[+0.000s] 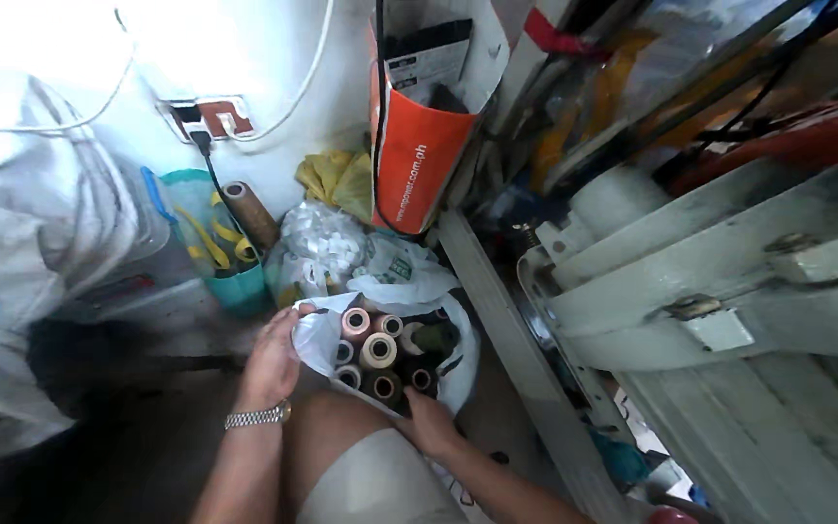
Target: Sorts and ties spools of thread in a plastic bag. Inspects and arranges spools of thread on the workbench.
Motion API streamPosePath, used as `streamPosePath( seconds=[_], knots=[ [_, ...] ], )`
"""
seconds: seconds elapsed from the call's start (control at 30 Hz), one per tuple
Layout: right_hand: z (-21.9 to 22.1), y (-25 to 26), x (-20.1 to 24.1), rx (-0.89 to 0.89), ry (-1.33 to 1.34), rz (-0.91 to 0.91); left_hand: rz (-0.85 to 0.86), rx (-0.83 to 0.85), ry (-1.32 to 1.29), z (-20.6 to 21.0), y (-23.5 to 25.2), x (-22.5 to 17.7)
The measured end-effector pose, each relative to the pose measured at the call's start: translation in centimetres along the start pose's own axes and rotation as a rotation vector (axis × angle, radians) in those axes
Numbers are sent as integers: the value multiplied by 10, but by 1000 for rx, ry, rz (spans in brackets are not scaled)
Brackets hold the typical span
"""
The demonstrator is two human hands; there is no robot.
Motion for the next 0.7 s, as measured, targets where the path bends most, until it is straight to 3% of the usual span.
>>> streamPosePath(
  seconds=[0.1, 0.23, 0.33, 0.43, 0.53, 0.6, 0.7],
  knots=[
    [-11, -5, 19, -171, -31, -175, -13, 19, -2, 9, -1, -3],
    [7, 22, 19, -94, -86, -211, 0, 107, -53, 24, -7, -9],
    [13, 31, 11, -31, -132, -207, 85, 275, 86, 43, -13, -9],
    [-22, 25, 12, -59, -1, -154, 164, 406, 192, 51, -16, -10],
    [-74, 32, 21, -361, 81, -157, 189, 433, 158, 39, -15, -7],
    [-96, 55, 32, -458, 99, -243, 209, 386, 131, 35, -15, -4],
    [-112, 117, 38, -346, 56, -355, 250, 363, 145, 36, -14, -3]
  ],
)
Point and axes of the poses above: each hand's wrist, its own y-axis towards the middle knuckle, its own z-axis out of the palm, x = y × z, the point moved 5 cm from there along y, towards the middle knuckle, and after that the axes turned 9 degrees about -z, right-handed, at the moved point
